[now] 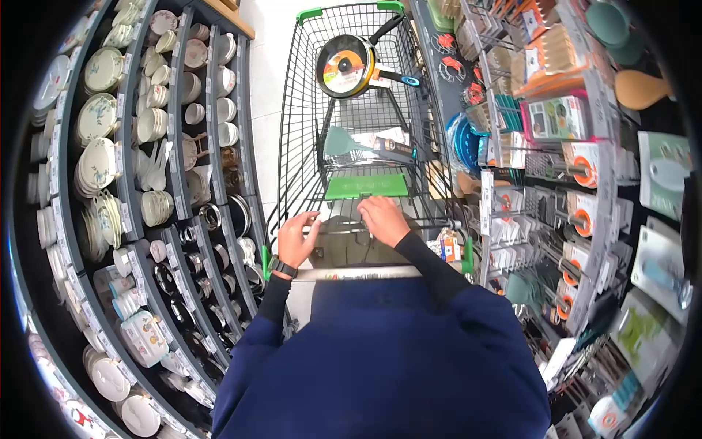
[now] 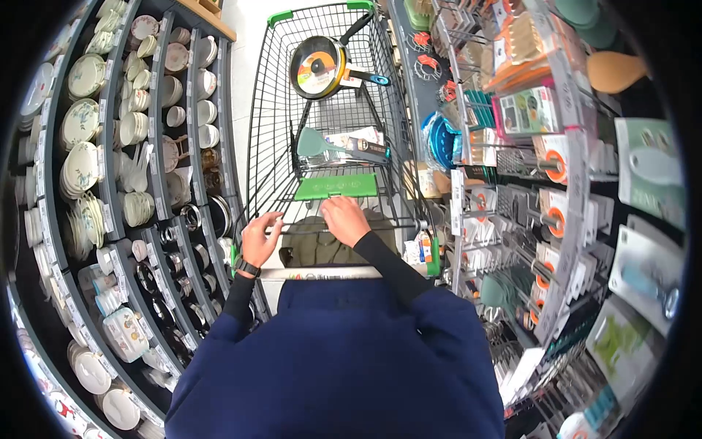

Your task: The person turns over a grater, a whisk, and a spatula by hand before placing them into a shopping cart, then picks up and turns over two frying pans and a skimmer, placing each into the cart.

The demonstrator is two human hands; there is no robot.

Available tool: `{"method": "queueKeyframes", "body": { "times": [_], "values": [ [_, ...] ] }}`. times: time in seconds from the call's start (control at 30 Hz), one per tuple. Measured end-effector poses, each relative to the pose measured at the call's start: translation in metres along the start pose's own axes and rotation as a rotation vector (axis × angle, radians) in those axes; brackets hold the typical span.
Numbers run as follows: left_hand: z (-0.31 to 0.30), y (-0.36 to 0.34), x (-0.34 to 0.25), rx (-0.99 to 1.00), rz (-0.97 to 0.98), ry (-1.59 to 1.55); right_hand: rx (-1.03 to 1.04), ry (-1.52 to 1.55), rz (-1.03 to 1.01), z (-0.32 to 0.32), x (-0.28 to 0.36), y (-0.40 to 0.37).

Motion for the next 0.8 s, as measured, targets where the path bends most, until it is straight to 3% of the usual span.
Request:
{"method": "queueKeyframes", "body": {
  "times": [0.1,0.2,0.23,0.4,0.5,0.57,0.6,0.67,0.7,0.77,0.8],
  "values": [
    [0.015,0.054,-0.013,-0.015,0.113,-0.023,0.179,-0.075,-0.060,0.039,-0.024,0.014],
    [0.062,0.115,0.023,0.140,0.023,-0.004,0.280,-0.058,-0.008,0.061,-0.056,0.024],
    [0.084,0.135,0.049,0.193,0.012,0.038,0.365,-0.083,0.032,0.080,-0.072,0.025],
    [0.190,0.198,0.178,0.481,-0.043,0.313,0.411,-0.045,0.166,0.123,-0.124,0.046],
    [0.221,0.214,0.214,0.561,-0.081,0.403,0.415,-0.013,0.222,0.166,-0.164,0.067],
    [0.237,0.223,0.236,0.600,-0.085,0.455,0.364,0.190,0.452,0.188,-0.205,0.084],
    [0.245,0.224,0.247,0.611,-0.090,0.452,0.370,0.195,0.461,0.197,-0.217,0.092],
    [0.238,0.242,0.234,0.376,-0.019,0.389,0.346,0.659,1.118,0.226,-0.265,0.074],
    [0.238,0.245,0.226,0.334,0.022,0.361,0.350,0.662,1.126,0.232,-0.276,0.079],
    [0.246,0.255,0.223,0.311,0.065,0.334,0.048,1.080,1.475,0.252,-0.304,0.062],
    [0.248,0.260,0.218,0.279,0.115,0.304,0.044,1.086,1.487,0.260,-0.314,0.060]
  ]
}}
Point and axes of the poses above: each hand's wrist, its own y-axis towards the middle knuckle, its own z-axis out of the palm, x = y × z, the point moved 9 cm from there along y, towards the middle knuckle, and after that the axes turned 15 degrees about -y, right-handed, at the moved point
